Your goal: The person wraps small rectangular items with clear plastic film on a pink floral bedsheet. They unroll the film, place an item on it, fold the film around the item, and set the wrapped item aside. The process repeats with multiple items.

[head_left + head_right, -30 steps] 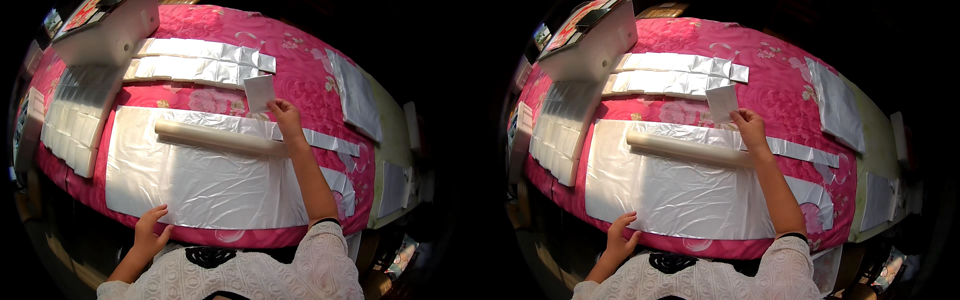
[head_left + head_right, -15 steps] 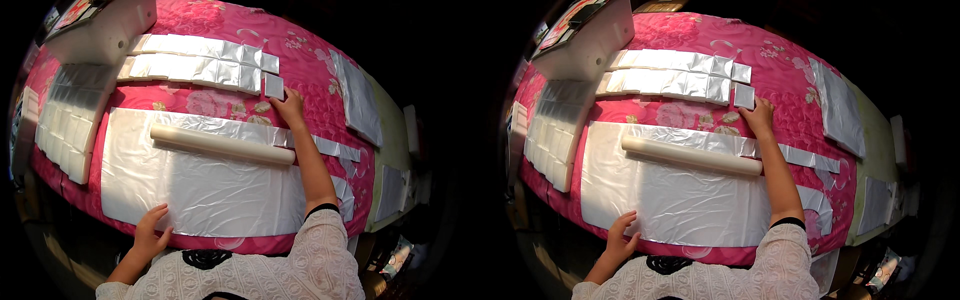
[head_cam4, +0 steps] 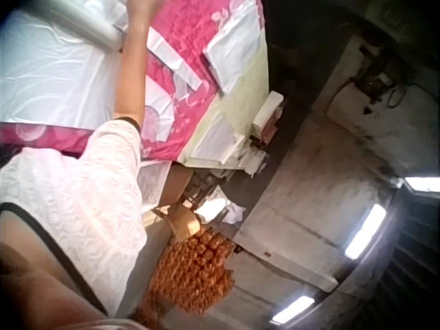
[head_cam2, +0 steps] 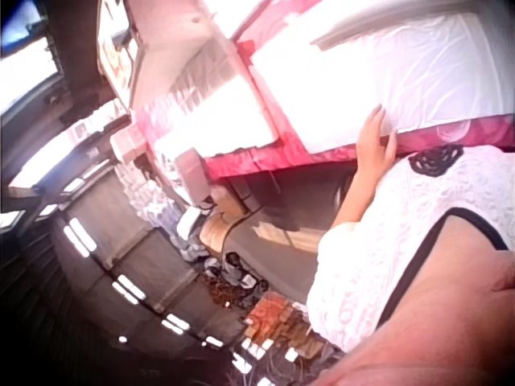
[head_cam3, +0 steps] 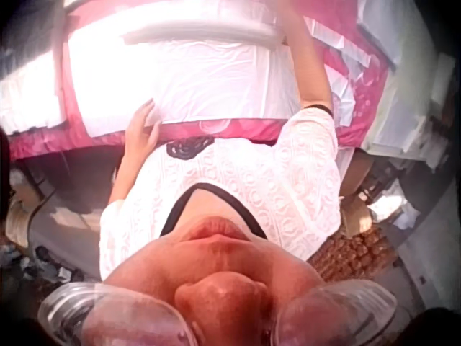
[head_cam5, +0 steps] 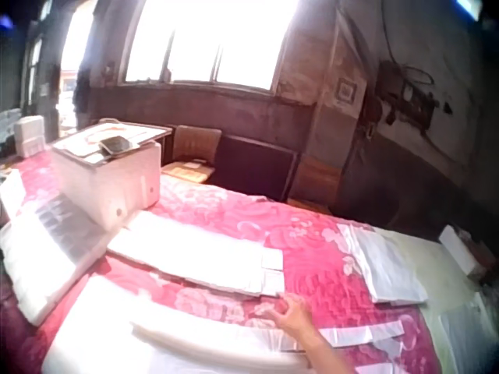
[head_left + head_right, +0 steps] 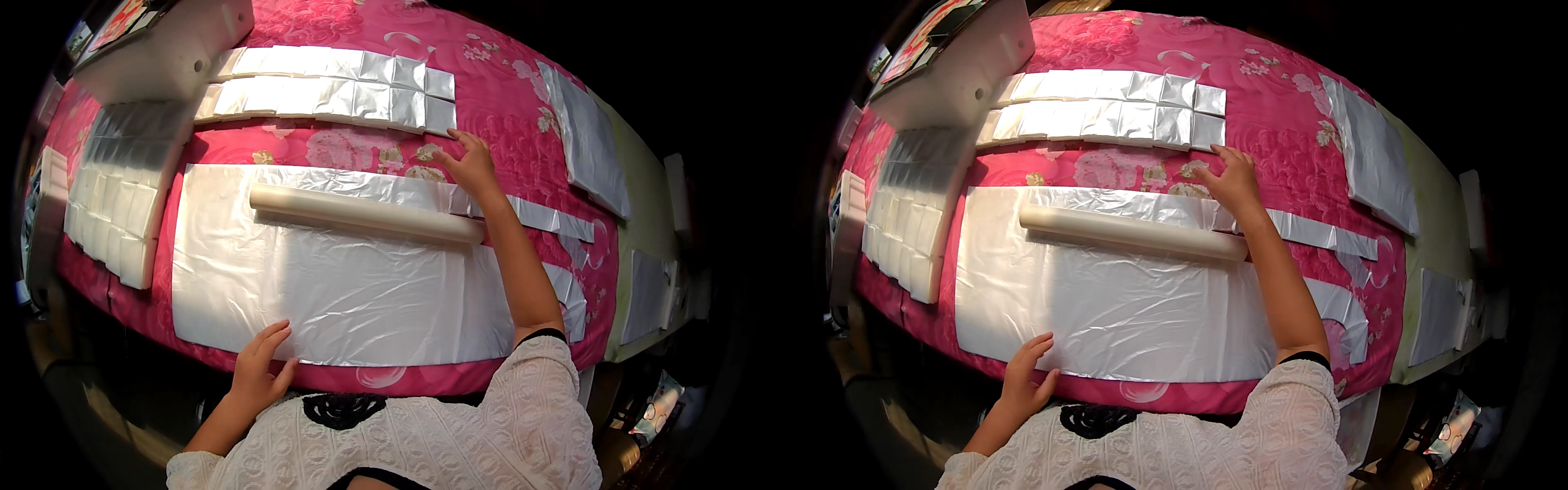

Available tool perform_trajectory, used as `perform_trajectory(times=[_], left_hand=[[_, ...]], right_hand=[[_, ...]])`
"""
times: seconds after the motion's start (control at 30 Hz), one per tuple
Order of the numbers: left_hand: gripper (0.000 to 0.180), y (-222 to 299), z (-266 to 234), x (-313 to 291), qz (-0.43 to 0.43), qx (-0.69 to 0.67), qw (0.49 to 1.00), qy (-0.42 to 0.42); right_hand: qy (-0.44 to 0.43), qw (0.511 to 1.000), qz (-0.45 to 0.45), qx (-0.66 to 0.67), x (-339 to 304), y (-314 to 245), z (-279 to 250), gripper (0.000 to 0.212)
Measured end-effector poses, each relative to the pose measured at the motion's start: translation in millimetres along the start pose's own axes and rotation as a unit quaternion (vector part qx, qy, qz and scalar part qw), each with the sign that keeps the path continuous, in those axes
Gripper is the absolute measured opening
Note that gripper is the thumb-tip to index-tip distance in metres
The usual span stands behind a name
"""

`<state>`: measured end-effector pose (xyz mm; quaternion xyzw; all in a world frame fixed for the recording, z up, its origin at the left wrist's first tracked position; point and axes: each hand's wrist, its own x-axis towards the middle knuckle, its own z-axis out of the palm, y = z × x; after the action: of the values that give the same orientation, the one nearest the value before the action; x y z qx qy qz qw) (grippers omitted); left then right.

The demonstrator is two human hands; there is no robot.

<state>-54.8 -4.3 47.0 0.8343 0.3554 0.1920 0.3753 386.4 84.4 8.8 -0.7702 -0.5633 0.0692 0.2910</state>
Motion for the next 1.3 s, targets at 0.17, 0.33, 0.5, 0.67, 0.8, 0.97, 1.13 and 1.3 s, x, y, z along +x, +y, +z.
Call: perform_trajectory(times=[0.17,0.33,0.5,0.67,0.8,0.97,1.13,1.3], left_hand=[[0.047,7.3,12.9,15.0,0.059,0.008,0.997,-0.042],[0.071,18.3,52.4,41.4,0.086,0.05,0.987,-0.123],[0.091,27.2,100.0,59.2,0.137,0.09,0.982,-0.089],[0.088,40.7,123.9,67.4,0.174,0.104,0.973,-0.111],[0.087,54.4,136.8,69.5,0.192,0.101,0.965,-0.15],[0.087,65.2,143.1,71.8,0.213,0.108,0.957,-0.163],[0.086,67.8,144.6,74.6,0.217,0.121,0.953,-0.176],[0.071,71.3,136.4,74.3,0.232,0.015,0.964,-0.128]], right_hand=[[-0.173,0.98,-0.097,0.022,-113.5,-40.1,-29.9,0.054],[-0.214,0.976,0.037,0.0,-208.1,-76.5,-46.7,0.051],[-0.173,0.974,-0.098,0.104,-263.7,-71.8,-24.3,0.044],[-0.091,0.993,-0.028,-0.076,-263.1,6.0,-40.6,0.05],[0.051,0.979,0.1,-0.167,-274.7,103.2,-87.0,0.049],[0.128,0.936,0.233,-0.229,-293.8,162.6,-130.8,0.042],[0.173,0.925,0.211,-0.263,-283.7,128.5,-137.8,0.01],[0.225,0.959,0.116,-0.126,-263.9,15.5,-118.1,0.02]])
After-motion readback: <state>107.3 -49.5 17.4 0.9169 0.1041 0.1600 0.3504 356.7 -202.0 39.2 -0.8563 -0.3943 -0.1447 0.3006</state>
